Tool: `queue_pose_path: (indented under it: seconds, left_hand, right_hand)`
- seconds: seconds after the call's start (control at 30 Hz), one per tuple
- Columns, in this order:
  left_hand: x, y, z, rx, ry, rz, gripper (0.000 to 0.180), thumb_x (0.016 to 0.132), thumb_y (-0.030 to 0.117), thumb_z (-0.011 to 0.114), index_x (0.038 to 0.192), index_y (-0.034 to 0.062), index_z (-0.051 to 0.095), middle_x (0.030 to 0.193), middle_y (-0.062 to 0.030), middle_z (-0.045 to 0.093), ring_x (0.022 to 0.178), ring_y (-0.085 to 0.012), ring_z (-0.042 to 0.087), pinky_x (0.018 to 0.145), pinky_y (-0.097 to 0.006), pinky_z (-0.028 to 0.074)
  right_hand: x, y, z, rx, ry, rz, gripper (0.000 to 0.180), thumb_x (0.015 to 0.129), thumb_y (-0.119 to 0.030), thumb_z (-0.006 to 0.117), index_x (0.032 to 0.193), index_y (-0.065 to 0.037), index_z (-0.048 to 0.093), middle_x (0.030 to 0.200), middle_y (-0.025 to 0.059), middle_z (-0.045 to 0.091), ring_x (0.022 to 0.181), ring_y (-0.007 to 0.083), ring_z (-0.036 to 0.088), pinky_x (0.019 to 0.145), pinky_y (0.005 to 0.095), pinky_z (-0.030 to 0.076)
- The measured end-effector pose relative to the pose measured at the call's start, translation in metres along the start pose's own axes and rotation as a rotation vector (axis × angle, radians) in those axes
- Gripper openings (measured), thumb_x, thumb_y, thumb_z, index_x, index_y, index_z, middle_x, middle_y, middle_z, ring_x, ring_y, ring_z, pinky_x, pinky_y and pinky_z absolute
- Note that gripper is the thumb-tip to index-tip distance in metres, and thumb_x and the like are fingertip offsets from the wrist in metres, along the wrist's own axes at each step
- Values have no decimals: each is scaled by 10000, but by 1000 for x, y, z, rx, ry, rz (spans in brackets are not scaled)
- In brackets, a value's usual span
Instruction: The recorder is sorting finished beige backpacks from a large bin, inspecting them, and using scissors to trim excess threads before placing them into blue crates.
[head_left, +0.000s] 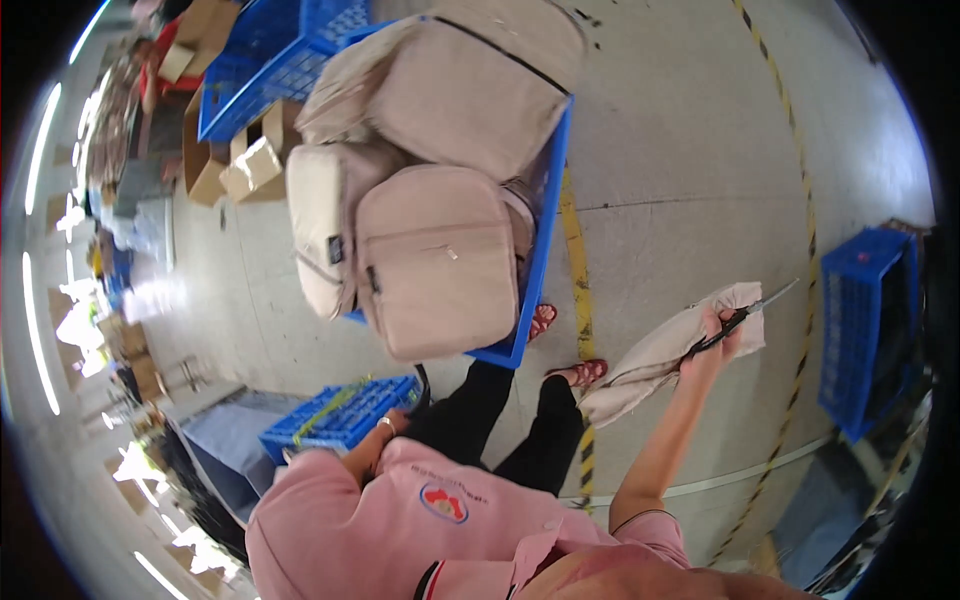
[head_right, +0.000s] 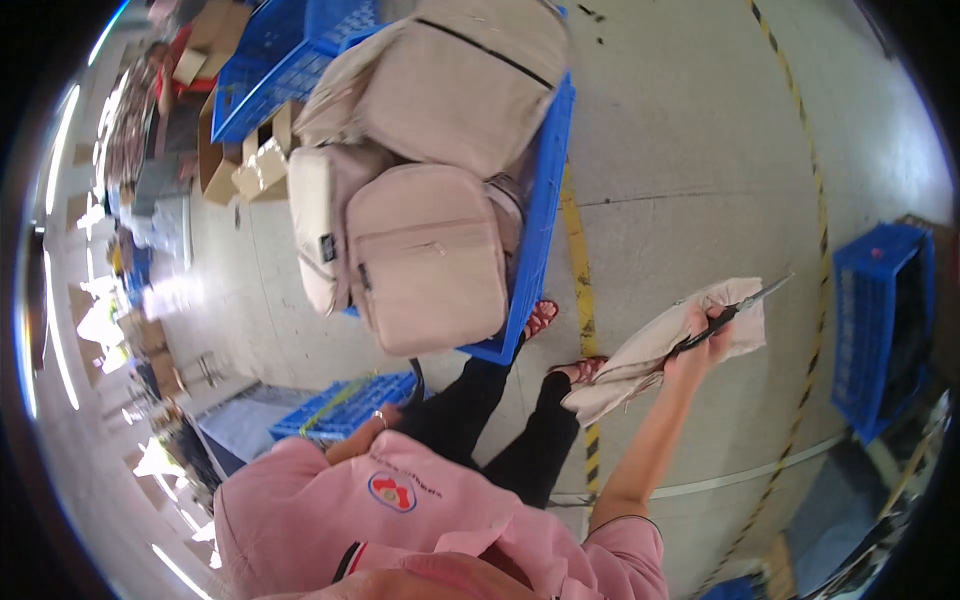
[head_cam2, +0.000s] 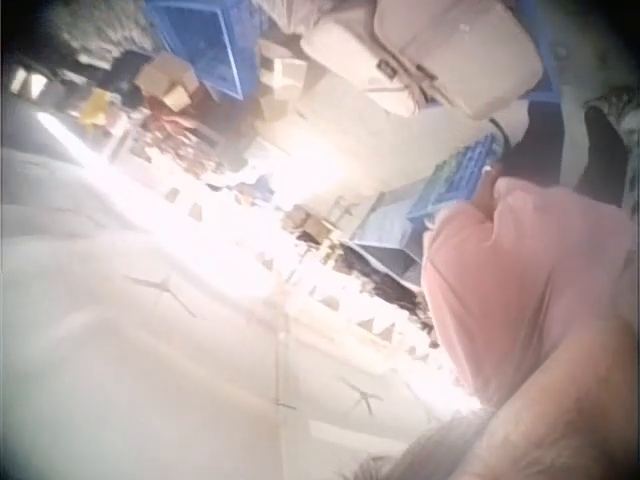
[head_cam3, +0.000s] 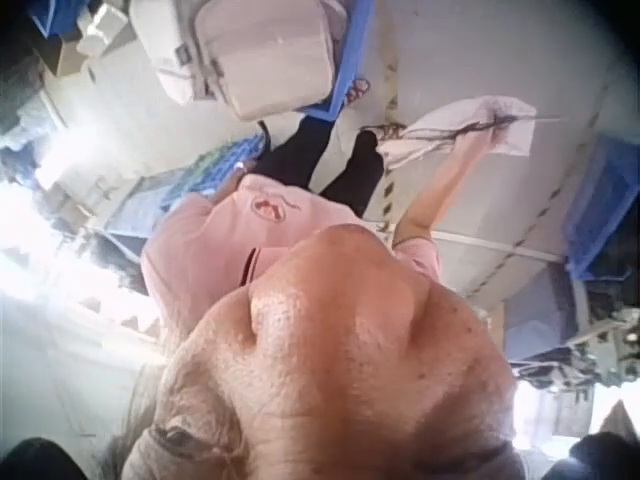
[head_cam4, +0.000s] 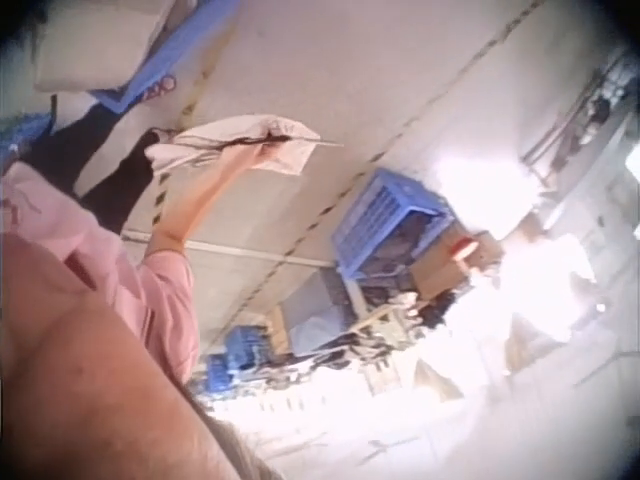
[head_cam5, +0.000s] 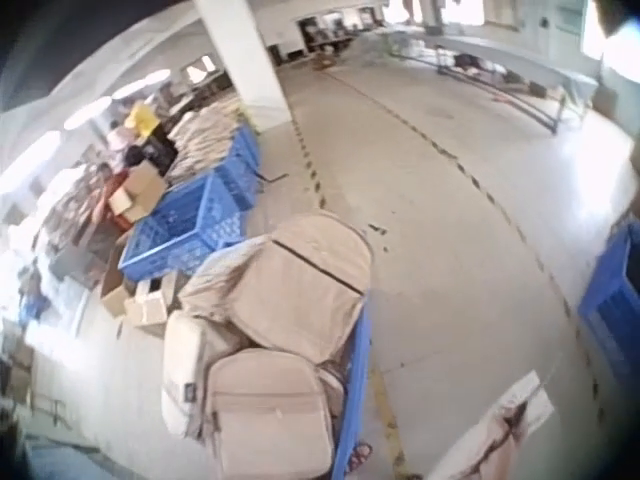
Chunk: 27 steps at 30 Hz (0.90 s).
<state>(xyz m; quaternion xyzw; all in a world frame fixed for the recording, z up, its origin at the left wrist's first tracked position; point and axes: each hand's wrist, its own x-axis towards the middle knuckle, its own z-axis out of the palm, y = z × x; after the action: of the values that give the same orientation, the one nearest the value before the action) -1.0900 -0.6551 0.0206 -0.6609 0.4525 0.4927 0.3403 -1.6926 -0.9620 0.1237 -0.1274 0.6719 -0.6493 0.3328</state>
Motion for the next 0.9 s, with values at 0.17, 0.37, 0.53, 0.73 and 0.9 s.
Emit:
queue_pose_path:
  seconds: [0.17,0.37,0.53,0.73,0.9]
  left_hand:
    - [18,20,-19,-115,20,94,471,765,499,637,1078,152,700,1061,-175,675,1030,-340,636,906,-397,497]
    - [45,22,-5,-513,39,211,488,759,468,663,1073,98,702,1075,-179,677,1005,-338,647,864,-429,507]
    - [16,33,-10,-1000,-4,141,417,813,387,665,1052,47,703,1028,-156,706,944,-254,672,840,-385,513]
    - [-29,59,-55,-873,-103,213,337,803,268,698,1024,14,695,966,-128,709,834,-245,684,751,-383,546]
    - [-65,64,-87,-795,-157,221,289,797,190,719,1006,-7,690,925,-109,711,761,-239,692,691,-381,569]
  right_hand:
    - [-110,-186,94,135,-382,36,306,700,-28,665,912,-92,455,914,30,486,869,163,500,857,312,433]
    - [-183,-252,186,319,-733,-64,284,724,-73,664,918,-114,461,942,25,522,965,167,520,938,332,399]
    - [-187,-178,272,227,-721,-6,276,766,-117,747,920,-72,522,848,-10,508,802,127,498,765,296,416]
    - [-133,27,259,-614,-640,-156,228,855,-116,705,967,-33,526,893,25,584,774,118,583,653,275,488]
    - [-154,14,149,-227,-629,334,252,853,-74,687,1031,-31,513,914,58,600,811,168,640,745,300,538]
